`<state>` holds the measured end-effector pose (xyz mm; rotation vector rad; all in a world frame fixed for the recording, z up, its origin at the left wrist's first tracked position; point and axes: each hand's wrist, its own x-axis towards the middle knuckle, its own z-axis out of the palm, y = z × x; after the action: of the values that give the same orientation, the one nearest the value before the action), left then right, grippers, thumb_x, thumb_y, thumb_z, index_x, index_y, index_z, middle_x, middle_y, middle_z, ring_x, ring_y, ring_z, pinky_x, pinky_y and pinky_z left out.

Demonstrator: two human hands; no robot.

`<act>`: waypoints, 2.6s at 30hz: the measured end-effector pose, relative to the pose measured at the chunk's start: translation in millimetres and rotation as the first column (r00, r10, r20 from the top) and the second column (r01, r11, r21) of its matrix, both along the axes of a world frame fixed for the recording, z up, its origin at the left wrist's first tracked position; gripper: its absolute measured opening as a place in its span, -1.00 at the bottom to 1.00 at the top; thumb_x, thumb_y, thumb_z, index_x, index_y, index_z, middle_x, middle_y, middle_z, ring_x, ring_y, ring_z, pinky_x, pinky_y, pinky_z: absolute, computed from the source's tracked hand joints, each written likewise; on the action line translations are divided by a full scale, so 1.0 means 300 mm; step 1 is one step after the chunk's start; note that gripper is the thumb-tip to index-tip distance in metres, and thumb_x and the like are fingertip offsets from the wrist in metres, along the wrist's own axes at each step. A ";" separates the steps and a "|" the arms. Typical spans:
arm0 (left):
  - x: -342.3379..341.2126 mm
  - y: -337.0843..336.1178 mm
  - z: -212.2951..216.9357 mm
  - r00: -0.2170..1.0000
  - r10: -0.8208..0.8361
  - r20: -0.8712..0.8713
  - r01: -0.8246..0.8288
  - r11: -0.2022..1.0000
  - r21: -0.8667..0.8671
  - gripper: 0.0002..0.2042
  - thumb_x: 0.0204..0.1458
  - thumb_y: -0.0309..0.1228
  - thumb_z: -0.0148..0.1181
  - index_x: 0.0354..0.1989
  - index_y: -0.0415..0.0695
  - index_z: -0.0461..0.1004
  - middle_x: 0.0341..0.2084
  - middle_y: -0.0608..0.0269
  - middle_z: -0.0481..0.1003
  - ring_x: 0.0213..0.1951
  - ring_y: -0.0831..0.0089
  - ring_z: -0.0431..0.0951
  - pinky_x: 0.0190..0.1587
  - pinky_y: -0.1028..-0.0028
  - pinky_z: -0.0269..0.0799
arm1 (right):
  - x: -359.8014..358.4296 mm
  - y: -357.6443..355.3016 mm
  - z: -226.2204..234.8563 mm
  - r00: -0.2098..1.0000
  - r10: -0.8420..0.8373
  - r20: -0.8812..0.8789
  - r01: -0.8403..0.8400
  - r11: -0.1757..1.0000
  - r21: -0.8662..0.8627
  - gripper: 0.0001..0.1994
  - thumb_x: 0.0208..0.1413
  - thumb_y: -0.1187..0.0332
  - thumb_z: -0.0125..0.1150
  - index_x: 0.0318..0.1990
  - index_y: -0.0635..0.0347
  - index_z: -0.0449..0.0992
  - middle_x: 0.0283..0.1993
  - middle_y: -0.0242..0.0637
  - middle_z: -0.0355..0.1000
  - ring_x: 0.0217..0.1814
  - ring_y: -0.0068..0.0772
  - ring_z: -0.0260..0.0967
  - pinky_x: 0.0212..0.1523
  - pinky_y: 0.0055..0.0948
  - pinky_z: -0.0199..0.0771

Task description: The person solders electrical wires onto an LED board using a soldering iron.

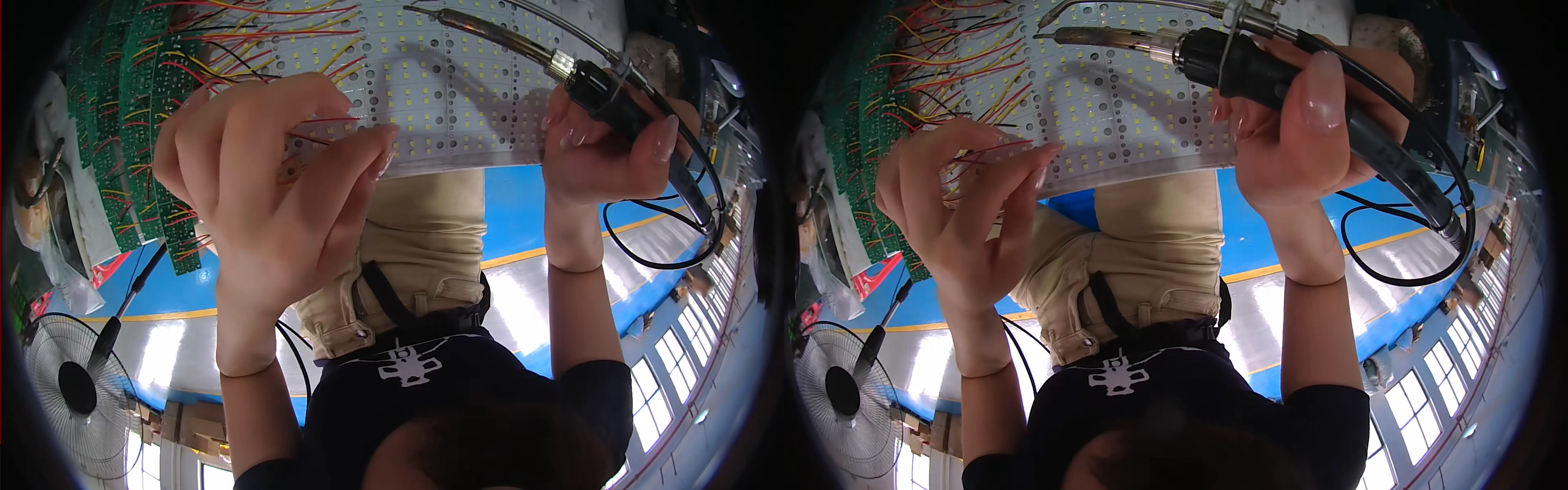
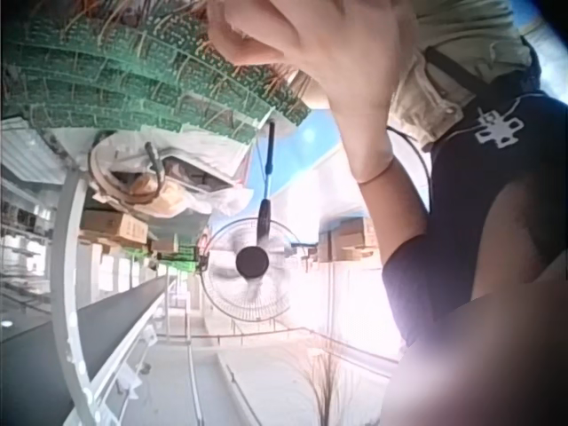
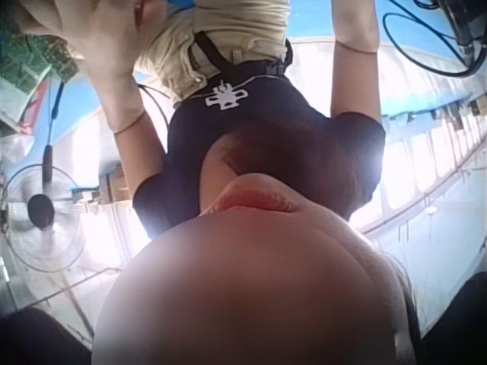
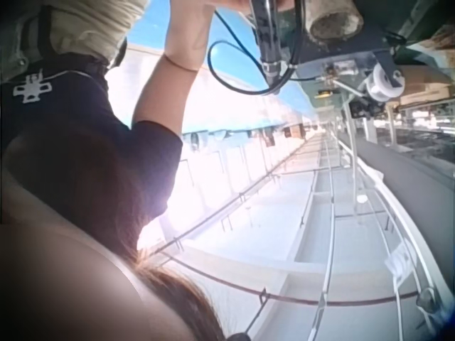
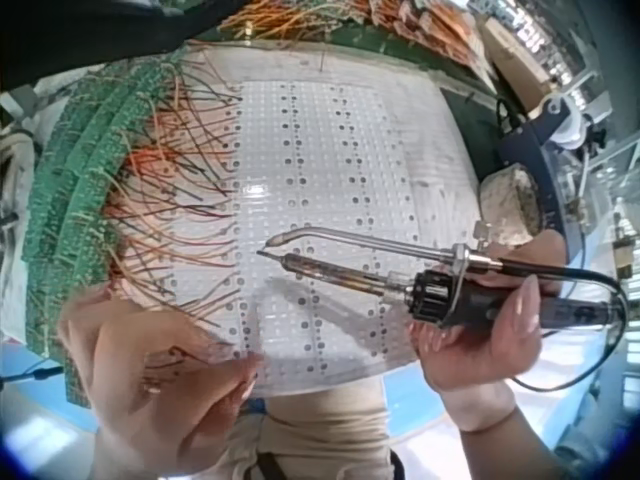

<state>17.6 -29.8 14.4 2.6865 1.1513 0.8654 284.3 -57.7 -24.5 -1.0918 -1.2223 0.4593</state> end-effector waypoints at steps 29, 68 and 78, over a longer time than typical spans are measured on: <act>-0.022 -0.101 0.005 0.983 0.063 -0.174 -0.058 0.998 0.035 -0.94 -0.10 -0.19 0.29 -0.44 0.26 0.64 -0.16 0.39 0.46 -0.06 0.28 0.35 0.18 0.12 0.15 | -0.010 0.001 0.006 0.934 0.105 -0.342 -0.122 0.992 -0.028 -0.48 0.25 -0.06 -0.23 -0.21 0.26 0.48 -0.76 -0.36 0.08 -0.79 -0.46 0.00 -0.74 -0.37 0.16; 0.067 -0.062 0.024 0.941 0.098 -0.323 -0.090 0.995 0.038 -0.80 0.04 -0.38 0.15 -0.17 0.01 0.35 -0.10 0.54 0.62 -0.01 0.49 0.41 0.28 0.18 -0.09 | -0.005 0.009 0.019 0.981 0.041 -0.190 -0.031 0.998 0.053 -0.40 0.36 -0.09 -0.33 -0.16 0.35 0.46 -0.71 -0.30 0.22 -0.76 -0.45 0.09 -0.72 -0.46 0.15; 0.075 -0.072 0.025 0.953 0.094 -0.288 -0.082 0.995 0.053 -0.79 0.05 -0.37 0.14 -0.14 -0.01 0.35 -0.12 0.50 0.63 0.01 0.46 0.38 0.29 0.17 -0.12 | 0.008 -0.005 0.022 0.953 0.118 -0.279 -0.118 0.993 0.016 -0.38 0.36 -0.10 -0.36 -0.06 0.35 0.44 -0.70 -0.29 0.22 -0.73 -0.40 0.14 -0.70 -0.45 0.20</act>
<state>40.1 -51.4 21.9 2.8864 1.3318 0.5180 286.7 -59.2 -17.8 -0.9217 -1.0398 0.6825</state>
